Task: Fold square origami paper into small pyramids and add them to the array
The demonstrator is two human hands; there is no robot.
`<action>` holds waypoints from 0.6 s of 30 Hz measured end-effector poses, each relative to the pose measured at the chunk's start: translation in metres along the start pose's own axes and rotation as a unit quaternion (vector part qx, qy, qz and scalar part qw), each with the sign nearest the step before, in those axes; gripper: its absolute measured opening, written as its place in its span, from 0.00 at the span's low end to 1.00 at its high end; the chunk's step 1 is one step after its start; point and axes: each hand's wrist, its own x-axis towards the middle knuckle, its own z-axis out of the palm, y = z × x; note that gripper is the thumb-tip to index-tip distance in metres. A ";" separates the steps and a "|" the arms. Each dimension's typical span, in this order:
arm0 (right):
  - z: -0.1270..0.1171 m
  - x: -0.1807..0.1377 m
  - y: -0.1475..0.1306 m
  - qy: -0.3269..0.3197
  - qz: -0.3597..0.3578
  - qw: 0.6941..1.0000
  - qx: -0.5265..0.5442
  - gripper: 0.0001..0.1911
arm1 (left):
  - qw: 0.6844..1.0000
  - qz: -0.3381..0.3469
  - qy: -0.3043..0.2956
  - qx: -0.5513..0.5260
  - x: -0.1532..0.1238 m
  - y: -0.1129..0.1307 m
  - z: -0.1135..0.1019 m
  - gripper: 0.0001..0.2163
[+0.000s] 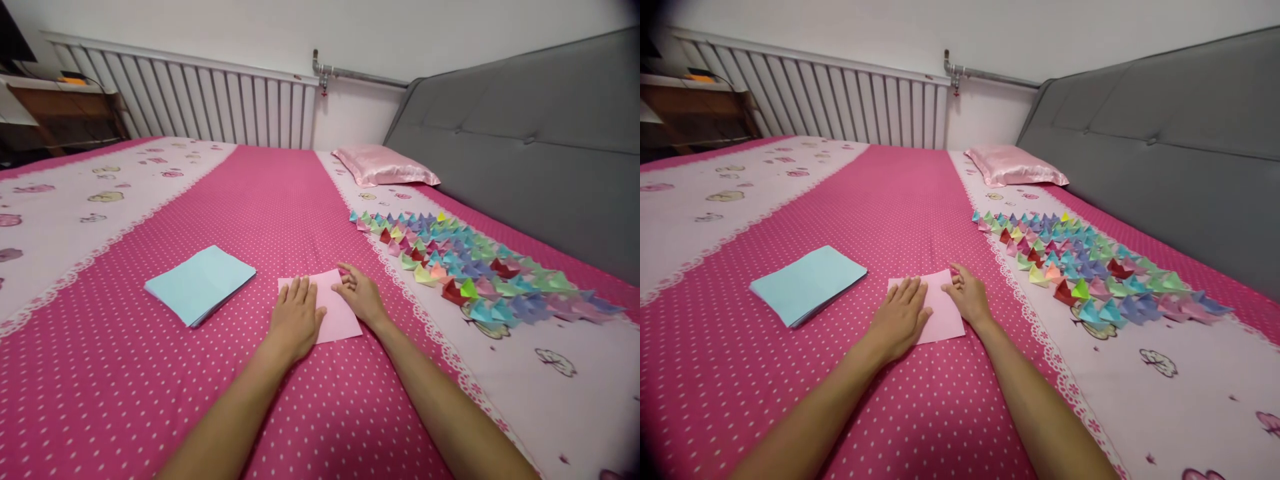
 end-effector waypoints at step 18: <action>0.033 -0.045 -0.033 -0.237 -0.109 0.916 -0.304 0.36 | 1.000 0.016 -0.017 0.020 -0.004 -0.003 0.010 0.28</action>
